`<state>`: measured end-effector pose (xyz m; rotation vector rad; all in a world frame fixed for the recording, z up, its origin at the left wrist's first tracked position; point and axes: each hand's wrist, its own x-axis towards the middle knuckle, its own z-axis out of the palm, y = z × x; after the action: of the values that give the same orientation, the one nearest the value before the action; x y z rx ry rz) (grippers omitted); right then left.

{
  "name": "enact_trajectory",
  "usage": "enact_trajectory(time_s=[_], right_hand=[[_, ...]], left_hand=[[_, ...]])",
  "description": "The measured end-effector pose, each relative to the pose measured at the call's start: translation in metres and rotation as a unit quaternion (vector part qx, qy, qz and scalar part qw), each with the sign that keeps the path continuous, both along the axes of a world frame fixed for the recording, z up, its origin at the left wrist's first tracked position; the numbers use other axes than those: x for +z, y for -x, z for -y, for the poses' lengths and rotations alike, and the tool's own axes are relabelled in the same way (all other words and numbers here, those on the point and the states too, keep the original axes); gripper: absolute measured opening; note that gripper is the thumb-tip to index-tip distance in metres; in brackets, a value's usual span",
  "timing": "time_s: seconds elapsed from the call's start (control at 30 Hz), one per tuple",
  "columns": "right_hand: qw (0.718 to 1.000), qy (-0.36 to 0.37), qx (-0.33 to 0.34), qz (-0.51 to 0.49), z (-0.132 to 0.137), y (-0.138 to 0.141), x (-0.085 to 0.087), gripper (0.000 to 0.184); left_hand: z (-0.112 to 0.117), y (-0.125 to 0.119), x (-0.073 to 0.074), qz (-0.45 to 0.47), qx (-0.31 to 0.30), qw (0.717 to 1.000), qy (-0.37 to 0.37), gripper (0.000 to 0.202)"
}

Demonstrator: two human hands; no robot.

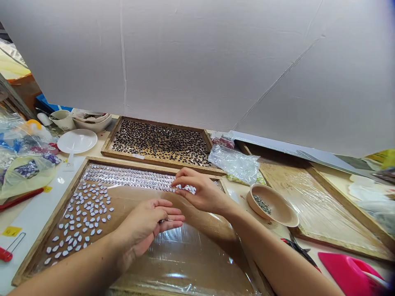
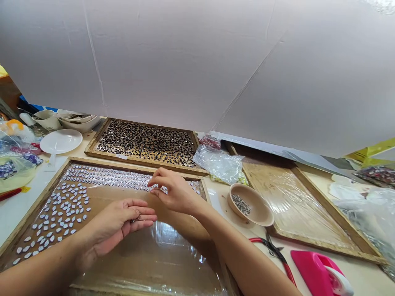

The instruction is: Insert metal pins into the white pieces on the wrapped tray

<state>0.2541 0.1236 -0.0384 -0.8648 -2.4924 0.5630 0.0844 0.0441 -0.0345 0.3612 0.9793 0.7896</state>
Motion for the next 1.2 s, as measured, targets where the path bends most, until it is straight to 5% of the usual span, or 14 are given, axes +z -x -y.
enact_trajectory(time_s=[0.17, 0.37, 0.6, 0.77, 0.9, 1.2], right_hand=[[0.992, 0.088, 0.089, -0.011, 0.021, 0.007, 0.013, 0.009], [0.996, 0.049, 0.074, 0.01, 0.031, 0.015, 0.005, 0.009], [0.992, 0.088, 0.063, -0.064, 0.024, 0.009, 0.006, 0.01], [0.999, -0.034, -0.022, 0.037, 0.011, 0.001, -0.002, 0.009], [0.978, -0.129, -0.034, 0.16, 0.004, 0.0, -0.014, 0.011], [0.955, -0.179, -0.015, 0.234, 0.003, 0.007, -0.018, 0.013]], left_hand=[[-0.001, -0.001, 0.002, 0.031, -0.018, 0.998, -0.045, 0.016], [-0.001, 0.001, 0.004, 0.027, -0.026, 0.998, -0.051, 0.015], [-0.001, 0.003, 0.002, 0.059, 0.007, 0.998, -0.019, 0.017], [0.001, 0.004, 0.002, 0.014, -0.011, 1.0, 0.013, 0.02], [0.002, 0.004, 0.0, 0.011, -0.025, 1.0, 0.006, 0.023], [0.002, 0.001, 0.0, -0.006, -0.032, 0.999, 0.011, 0.015]])
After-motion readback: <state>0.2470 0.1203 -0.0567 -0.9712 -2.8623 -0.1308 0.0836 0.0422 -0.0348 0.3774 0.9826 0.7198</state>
